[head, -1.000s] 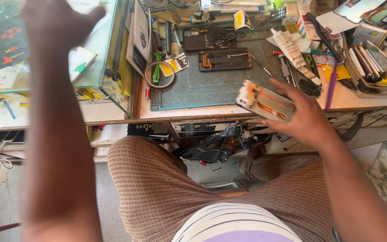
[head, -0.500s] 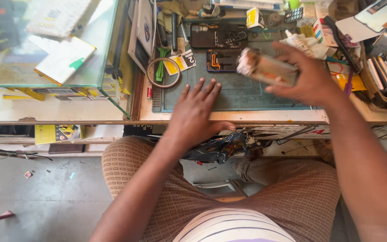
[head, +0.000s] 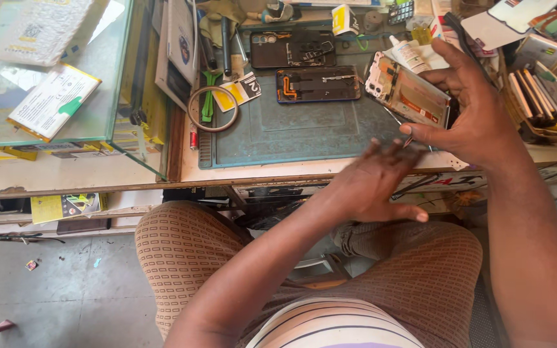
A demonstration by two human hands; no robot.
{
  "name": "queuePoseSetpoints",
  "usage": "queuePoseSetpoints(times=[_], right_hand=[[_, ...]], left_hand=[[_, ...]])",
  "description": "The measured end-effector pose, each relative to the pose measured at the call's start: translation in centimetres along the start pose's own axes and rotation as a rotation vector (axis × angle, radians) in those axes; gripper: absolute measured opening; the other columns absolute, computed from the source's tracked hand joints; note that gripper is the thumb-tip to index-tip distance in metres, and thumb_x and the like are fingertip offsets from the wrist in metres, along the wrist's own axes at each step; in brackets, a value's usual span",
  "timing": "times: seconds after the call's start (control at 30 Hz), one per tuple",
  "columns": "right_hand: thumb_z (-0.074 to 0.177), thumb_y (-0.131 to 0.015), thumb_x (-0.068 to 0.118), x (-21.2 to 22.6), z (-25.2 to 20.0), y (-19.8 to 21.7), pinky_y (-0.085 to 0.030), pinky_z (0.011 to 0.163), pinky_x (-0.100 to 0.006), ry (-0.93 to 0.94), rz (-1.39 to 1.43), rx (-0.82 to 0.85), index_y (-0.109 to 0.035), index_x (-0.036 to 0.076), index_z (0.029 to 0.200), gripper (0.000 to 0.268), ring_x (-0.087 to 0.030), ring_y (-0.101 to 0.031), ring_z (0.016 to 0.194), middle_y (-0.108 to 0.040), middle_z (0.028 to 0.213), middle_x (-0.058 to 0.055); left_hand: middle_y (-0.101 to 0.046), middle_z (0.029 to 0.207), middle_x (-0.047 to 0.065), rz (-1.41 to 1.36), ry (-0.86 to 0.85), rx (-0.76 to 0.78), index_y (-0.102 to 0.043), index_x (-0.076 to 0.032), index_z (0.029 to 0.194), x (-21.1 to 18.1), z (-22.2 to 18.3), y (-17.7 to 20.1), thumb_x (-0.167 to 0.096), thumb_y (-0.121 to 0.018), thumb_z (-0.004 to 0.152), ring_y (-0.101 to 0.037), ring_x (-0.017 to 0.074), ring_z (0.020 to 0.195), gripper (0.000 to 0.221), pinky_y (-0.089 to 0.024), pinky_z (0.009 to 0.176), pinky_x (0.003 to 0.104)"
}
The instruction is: The person handles a green smartphone battery, peels off a protective film, and places it on the workbench. Then they pick up a disassembled phone chassis and apply adhesive from a tube along its edges. Finally, they pick up a black battery and align it with the phone chassis.
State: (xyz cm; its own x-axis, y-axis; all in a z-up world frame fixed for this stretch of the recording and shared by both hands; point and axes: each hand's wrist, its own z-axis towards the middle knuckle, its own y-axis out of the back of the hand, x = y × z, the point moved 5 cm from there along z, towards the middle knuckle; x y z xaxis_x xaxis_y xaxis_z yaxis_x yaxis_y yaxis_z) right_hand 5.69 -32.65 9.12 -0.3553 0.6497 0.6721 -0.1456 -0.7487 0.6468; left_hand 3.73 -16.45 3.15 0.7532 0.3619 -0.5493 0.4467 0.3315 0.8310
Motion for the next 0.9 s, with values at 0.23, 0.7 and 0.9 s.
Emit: queuePoseSetpoints(times=[0.23, 0.7, 0.9], right_hand=[[0.08, -0.091, 0.016, -0.2, -0.8, 0.4, -0.051, 0.118, -0.042, 0.022, 0.104, -0.012, -0.028, 0.015, 0.169, 0.109, -0.024, -0.063, 0.131, -0.065, 0.133, -0.016], [0.068, -0.094, 0.03, 0.8, 0.0, -3.6, -0.048, 0.109, -0.049, -0.077, -0.096, 0.115, -0.028, 0.02, 0.164, 0.117, -0.033, -0.061, 0.131, -0.066, 0.132, -0.02], [0.066, -0.093, 0.03, 0.9, 1.8, -7.6, -0.052, 0.104, -0.045, -0.12, -0.118, 0.272, -0.029, 0.025, 0.162, 0.116, -0.031, -0.065, 0.123, -0.064, 0.132, -0.019]], left_hand=[[-0.026, 0.166, 0.011, 0.244, 0.104, -0.086, -0.031, -0.013, 0.159, 4.5, -1.8, 0.9, -0.08, -0.047, 0.085, -0.017, 0.0334, 0.154, 0.101, -0.014, 0.125, 0.056], [-0.035, 0.159, 0.024, 0.546, 0.8, -0.015, -0.032, 0.004, 0.153, 7.8, -13.6, 9.2, -0.075, -0.057, 0.084, -0.027, 0.0373, 0.15, 0.107, -0.022, 0.118, 0.045], [-0.071, 0.123, 0.015, 0.336, 0.53, -0.493, -0.067, -0.004, 0.129, 8.7, -13.9, 10.2, -0.047, -0.074, 0.09, -0.061, 0.0288, 0.12, 0.058, -0.044, 0.104, 0.046]])
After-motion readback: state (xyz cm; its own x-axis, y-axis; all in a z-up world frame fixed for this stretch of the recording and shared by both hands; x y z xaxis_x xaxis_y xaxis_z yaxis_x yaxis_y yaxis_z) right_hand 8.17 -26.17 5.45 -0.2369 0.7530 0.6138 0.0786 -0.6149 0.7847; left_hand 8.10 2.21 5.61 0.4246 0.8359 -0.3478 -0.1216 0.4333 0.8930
